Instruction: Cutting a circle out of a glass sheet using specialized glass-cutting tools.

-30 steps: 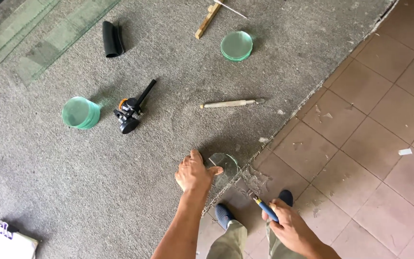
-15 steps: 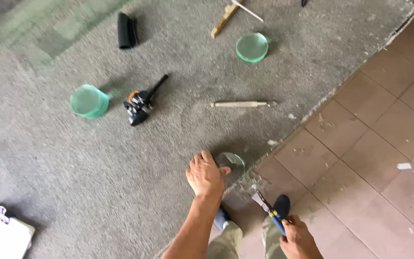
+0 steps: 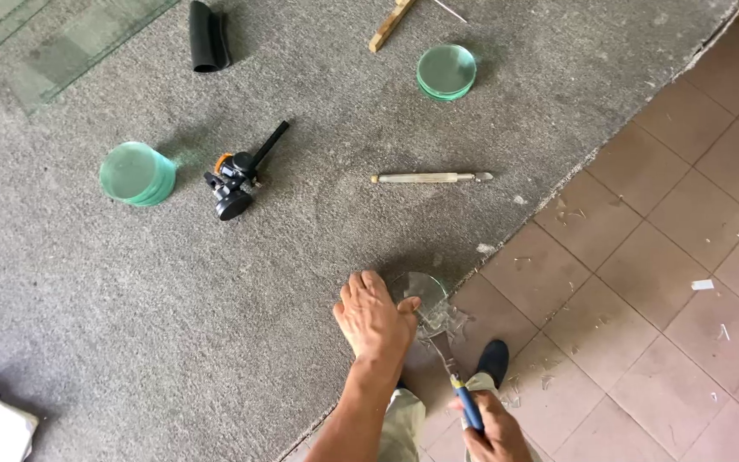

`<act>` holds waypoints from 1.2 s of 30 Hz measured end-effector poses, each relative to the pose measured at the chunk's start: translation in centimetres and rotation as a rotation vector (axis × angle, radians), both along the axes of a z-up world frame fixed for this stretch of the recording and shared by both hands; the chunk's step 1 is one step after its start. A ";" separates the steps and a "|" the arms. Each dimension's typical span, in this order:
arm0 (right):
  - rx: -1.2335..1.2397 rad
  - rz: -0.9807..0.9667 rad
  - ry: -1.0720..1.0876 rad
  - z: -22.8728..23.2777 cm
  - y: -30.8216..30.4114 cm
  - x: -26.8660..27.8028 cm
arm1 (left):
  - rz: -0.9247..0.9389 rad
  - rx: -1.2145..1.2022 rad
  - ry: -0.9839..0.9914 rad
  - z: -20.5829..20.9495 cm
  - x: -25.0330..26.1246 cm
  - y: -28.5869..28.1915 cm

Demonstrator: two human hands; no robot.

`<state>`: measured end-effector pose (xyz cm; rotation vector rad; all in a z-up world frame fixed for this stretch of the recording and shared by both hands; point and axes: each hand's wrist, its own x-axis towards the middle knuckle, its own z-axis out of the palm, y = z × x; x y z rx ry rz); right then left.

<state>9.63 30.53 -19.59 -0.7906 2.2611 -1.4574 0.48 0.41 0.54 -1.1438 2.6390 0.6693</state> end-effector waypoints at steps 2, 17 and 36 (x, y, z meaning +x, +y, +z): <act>-0.003 -0.080 -0.083 -1.5 -0.2 1.8 | 0.005 -0.006 0.014 -0.3 0.1 0.1; -0.081 -0.167 0.103 3.4 -5.6 3.2 | 0.008 0.073 -0.132 0.7 -1.2 -0.7; 0.022 -0.263 -0.100 4.5 -6.9 3.7 | 0.018 0.109 -0.153 2.0 -1.3 -0.7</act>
